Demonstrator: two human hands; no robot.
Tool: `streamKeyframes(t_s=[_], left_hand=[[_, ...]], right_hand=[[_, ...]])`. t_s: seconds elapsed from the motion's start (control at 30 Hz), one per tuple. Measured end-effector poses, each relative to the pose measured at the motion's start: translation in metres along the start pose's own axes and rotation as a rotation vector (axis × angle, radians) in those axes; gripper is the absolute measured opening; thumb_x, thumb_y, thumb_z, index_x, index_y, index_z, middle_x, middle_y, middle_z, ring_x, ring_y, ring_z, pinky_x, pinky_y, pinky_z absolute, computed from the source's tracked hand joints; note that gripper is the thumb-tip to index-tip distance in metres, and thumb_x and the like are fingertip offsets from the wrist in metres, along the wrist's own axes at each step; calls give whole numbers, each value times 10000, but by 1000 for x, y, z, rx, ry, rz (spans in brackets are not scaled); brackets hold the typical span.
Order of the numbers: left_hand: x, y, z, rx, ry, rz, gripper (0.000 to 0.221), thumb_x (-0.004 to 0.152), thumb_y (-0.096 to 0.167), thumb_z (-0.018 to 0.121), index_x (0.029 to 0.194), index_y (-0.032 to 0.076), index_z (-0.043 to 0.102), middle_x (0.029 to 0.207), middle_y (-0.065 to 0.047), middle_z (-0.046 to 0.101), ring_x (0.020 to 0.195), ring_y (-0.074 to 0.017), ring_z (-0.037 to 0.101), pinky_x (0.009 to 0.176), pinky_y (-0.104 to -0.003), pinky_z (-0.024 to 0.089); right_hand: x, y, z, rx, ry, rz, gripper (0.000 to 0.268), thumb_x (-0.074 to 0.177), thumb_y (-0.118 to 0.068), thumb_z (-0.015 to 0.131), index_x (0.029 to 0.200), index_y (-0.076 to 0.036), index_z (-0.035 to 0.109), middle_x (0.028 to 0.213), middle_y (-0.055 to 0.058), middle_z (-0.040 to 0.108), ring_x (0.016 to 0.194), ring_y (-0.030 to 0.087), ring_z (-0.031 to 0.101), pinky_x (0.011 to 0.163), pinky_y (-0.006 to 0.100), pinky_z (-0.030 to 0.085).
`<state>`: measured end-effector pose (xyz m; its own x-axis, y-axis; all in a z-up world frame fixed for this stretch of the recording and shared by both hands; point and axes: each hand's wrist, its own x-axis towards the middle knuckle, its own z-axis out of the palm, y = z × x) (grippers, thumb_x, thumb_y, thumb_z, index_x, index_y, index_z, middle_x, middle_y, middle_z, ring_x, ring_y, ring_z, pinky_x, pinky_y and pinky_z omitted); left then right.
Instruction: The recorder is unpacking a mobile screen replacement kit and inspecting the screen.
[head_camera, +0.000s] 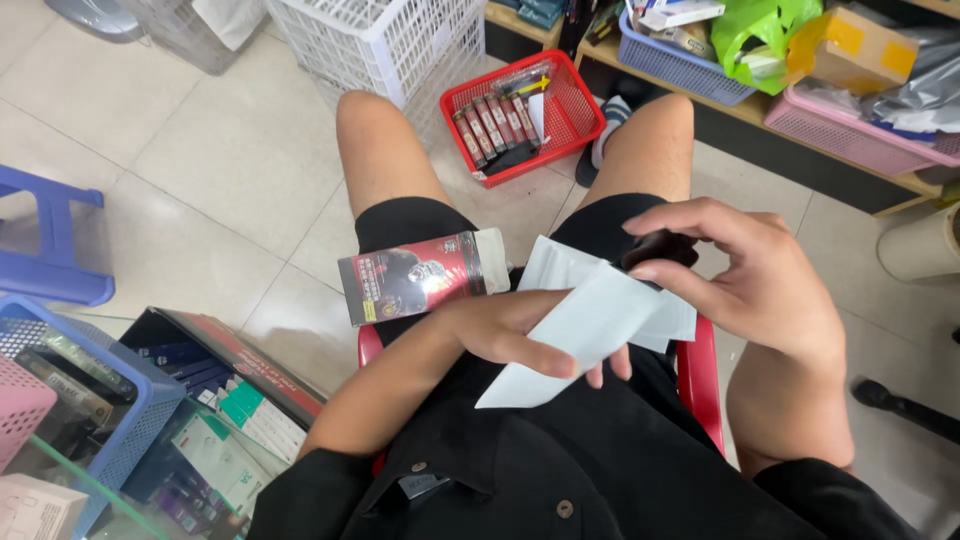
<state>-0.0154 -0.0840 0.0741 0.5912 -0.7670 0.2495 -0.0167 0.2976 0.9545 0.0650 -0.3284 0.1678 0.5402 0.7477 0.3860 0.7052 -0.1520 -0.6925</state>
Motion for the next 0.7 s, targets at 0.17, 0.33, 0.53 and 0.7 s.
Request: streamKeyframes(t_s=[0.17, 0.33, 0.53, 0.7], left_hand=[[-11, -6, -6, -110, 26, -26, 759, 994, 407, 671, 1544, -49, 418, 1107, -78, 607, 1014, -185, 613, 937, -341, 514], [-32, -65, -15, -363, 218, 173, 730, 1006, 407, 692, 1486, -94, 466, 985, -62, 601, 919, -170, 613, 909, -360, 528], [-22, -64, 8, -384, 390, 180, 909, 966, 642, 609, 1477, -87, 423, 1125, -155, 654, 1037, -234, 667, 956, -365, 525], [-24, -76, 4, -408, 211, 236, 950, 975, 726, 509, 1493, -68, 446, 1289, -155, 632, 1088, -233, 655, 990, -375, 536]], right_hand=[[-1, 17, -9, 123, 319, 50, 319, 933, 5, 735, 1238, 26, 642, 1059, 95, 714, 921, 140, 687, 841, 262, 555], [-17, 46, -2, 554, 739, -85, 189, 1121, -34, 624, 1302, 17, 639, 1071, 74, 692, 894, 96, 623, 832, 209, 501], [-2, 28, 48, 364, 166, 73, 255, 1001, 23, 639, 1253, 52, 674, 1160, 115, 726, 1031, 129, 667, 917, 274, 543], [18, 37, 76, 486, 53, 242, 290, 996, -83, 668, 1273, -3, 694, 1031, 91, 746, 907, 114, 662, 806, 260, 546]])
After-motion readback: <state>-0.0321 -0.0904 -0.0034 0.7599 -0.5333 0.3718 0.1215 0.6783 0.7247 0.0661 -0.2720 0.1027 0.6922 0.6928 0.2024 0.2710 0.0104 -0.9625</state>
